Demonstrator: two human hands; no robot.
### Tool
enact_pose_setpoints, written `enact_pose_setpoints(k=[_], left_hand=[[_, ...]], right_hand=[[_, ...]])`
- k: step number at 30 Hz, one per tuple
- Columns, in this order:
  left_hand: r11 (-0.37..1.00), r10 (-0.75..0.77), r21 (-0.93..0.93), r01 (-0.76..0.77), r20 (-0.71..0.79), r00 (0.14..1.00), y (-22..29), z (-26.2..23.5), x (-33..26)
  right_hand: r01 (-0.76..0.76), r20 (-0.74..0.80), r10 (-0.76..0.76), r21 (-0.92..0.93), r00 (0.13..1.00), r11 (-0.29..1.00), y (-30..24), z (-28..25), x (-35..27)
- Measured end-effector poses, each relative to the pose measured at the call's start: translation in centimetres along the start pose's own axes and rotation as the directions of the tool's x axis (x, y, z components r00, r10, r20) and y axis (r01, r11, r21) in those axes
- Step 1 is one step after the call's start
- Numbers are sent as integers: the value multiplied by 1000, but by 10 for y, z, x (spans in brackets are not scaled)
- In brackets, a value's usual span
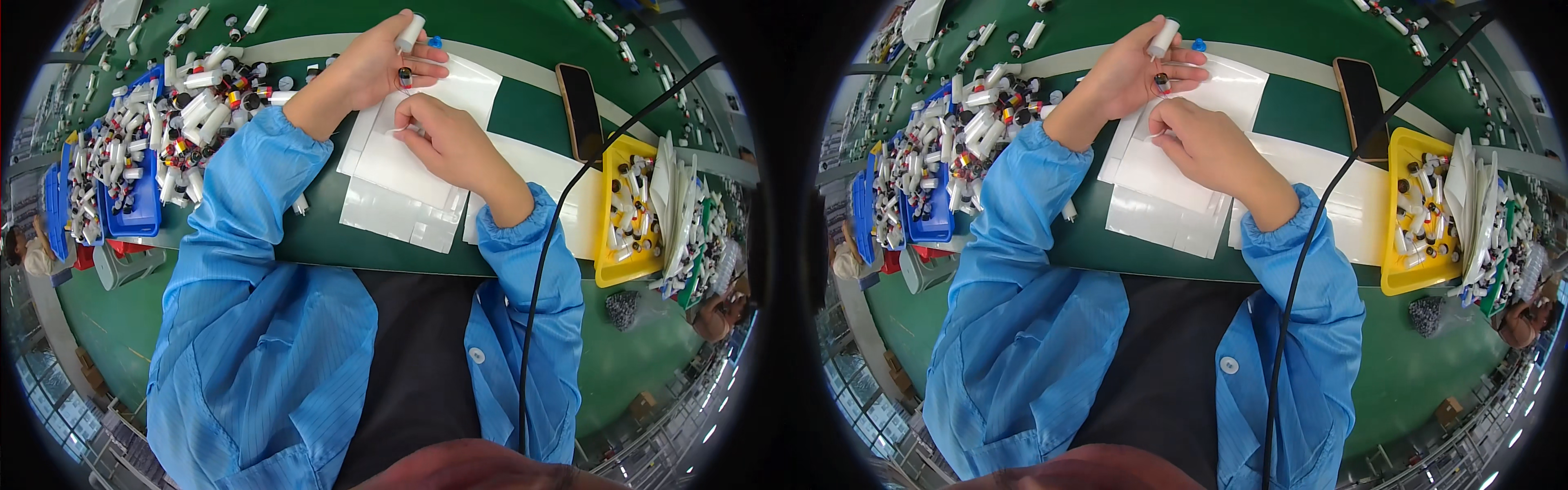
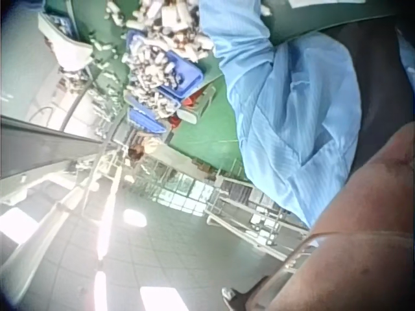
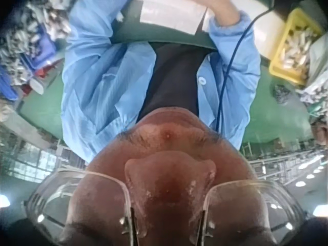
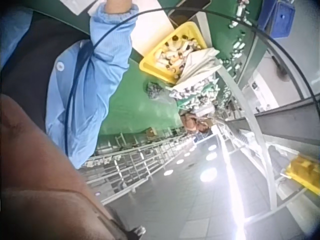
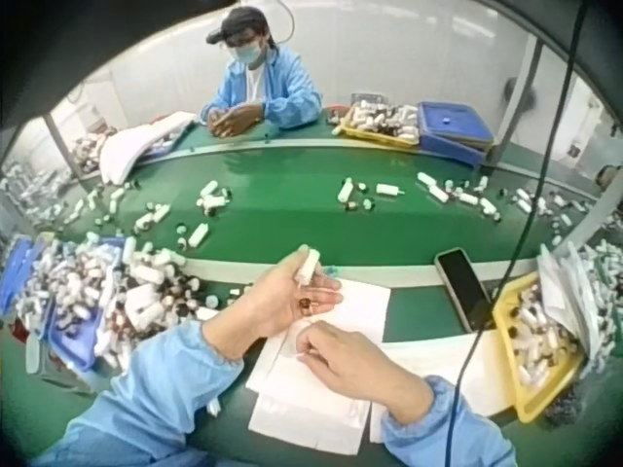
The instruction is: The person is assembling small cylindrical components by applying labels or sleeves and caps at a manufacturing workstation.
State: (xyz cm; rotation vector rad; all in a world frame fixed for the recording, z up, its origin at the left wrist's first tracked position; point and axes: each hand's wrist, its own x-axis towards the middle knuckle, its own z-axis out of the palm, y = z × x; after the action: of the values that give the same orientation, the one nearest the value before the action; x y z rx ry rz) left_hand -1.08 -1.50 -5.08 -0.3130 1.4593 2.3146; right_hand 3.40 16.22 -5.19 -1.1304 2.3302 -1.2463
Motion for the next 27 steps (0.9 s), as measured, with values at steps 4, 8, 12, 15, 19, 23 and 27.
enact_pose_setpoints(k=[4, 8, 12, 15, 19, 23, 27], left_hand=[[994, 100, -55, -90, 222, 970, 21, -24, -14], [984, -60, 177, -17, 424, 904, 37, -17, -76], [565, -196, 823, -63, 207, 959, -2, 1, -105], [654, -177, 754, -56, 224, 958, -6, 4, -105], [660, -315, 748, 70, 192, 929, 1, 3, -99], [918, -194, 386, 87, 247, 949, 22, 6, -88], [993, 120, -43, -113, 209, 971, 62, 32, -56]], right_hand=[[56, -35, -56, -9, 998, 998, 9, 2, 1], [-53, 23, 51, 95, 998, 994, 6, -9, 1], [-110, 60, 96, 302, 994, 947, 12, -7, 1], [-232, 76, 223, 456, 972, 859, 11, -5, -1], [-133, -199, 348, 668, 916, 733, 11, -20, 2], [141, -354, 273, 802, 894, 580, -3, -33, 1], [230, -448, 289, 796, 846, 560, 5, -41, -1]])
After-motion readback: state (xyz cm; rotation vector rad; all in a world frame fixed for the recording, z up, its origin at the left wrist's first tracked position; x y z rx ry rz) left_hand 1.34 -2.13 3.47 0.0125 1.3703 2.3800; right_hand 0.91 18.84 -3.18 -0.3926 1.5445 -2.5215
